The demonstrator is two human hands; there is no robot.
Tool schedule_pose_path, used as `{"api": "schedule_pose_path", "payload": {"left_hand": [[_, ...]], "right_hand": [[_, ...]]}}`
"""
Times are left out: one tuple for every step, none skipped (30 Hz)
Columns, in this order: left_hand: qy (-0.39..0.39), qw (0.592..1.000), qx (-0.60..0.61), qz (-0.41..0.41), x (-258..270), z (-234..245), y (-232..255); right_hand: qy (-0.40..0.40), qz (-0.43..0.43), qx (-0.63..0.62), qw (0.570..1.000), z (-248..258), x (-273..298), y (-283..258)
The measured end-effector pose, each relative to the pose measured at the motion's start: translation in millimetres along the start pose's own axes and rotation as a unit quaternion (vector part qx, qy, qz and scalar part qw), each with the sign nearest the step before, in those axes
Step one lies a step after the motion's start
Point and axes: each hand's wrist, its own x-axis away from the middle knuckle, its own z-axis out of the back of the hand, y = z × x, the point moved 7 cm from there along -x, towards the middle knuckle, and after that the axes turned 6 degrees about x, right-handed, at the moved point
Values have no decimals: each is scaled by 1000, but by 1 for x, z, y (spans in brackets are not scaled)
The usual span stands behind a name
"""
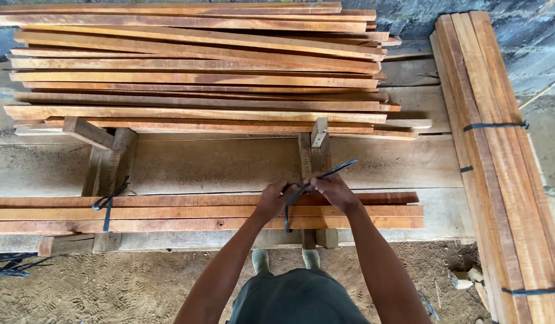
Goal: Bundling groups of wooden slats together using plastic ties.
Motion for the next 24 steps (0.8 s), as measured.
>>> {"api": "schedule_pose_path", "payload": {"left_hand": [[3, 999, 45, -5, -1, 1, -3], [7, 996, 90, -11, -3, 2, -6], [9, 996, 89, -10, 1, 1, -4], [17, 996, 89, -7, 5, 1, -3], [25, 996, 86, -11, 2, 4, 1], [26, 996, 82, -16, -8, 10, 9], [23, 998, 59, -18, -3, 8, 11], [18, 999, 36, -20, 3, 5, 13], [16, 999, 37, -12, 10, 2, 11], [9, 1000, 3, 1, 18, 0, 10], [5, 999, -36, 1, 10, 5, 16], [8, 999, -39, -5, 4, 8, 18], [5, 998, -63, -24, 7, 7, 18], [3, 995, -87, -43, 11, 6, 18], [-2, 996, -86, -39, 12, 4, 14], [-2, 994, -94, -53, 13, 2, 12], [0, 992, -102, -70, 9, 2, 12], [-1, 992, -100, -70, 6, -1, 11], [16, 988, -107, -106, 7, -1, 15], [34, 983, -113, -142, 9, -1, 20], [37, 983, -113, -143, 9, -3, 20], [54, 978, -130, -155, 10, -3, 22], [71, 972, -147, -169, 9, -5, 25], [75, 971, -147, -171, 5, -5, 27]], "right_hand": [[-53, -10, 36, 998, -4, 0, -1], [-107, -19, 71, 992, -9, 1, -2], [-110, -20, 70, 991, -4, 1, 0], [-140, 0, 171, 975, -4, 2, 1], [-167, 27, 272, 947, -4, -4, -2], [-169, 34, 271, 947, -18, -9, -21], [-155, 73, 300, 938, -29, 2, -36], [-141, 111, 329, 927, -40, 13, -51], [-141, 104, 326, 929, -33, 15, -29], [-109, 113, 366, 917, -24, 16, -11], [-76, 136, 408, 899, -16, 2, -3], [-76, 143, 408, 898, -28, 2, -24], [-87, 173, 443, 875, -44, 14, -41], [-98, 203, 476, 850, -60, 26, -57], [-95, 198, 476, 852, -50, 21, -42], [-74, 225, 510, 827, -40, 19, -31], [-55, 255, 545, 797, -31, 11, -23], [-54, 253, 547, 796, -29, 11, -22], [-52, 262, 527, 807, -27, 12, -21], [-50, 270, 508, 817, -27, 14, -21], [-52, 272, 508, 815, -33, 18, -29], [-53, 273, 506, 816, -39, 24, -37], [-53, 275, 505, 816, -44, 28, -47], [-55, 279, 506, 814, -41, 23, -41]]}}
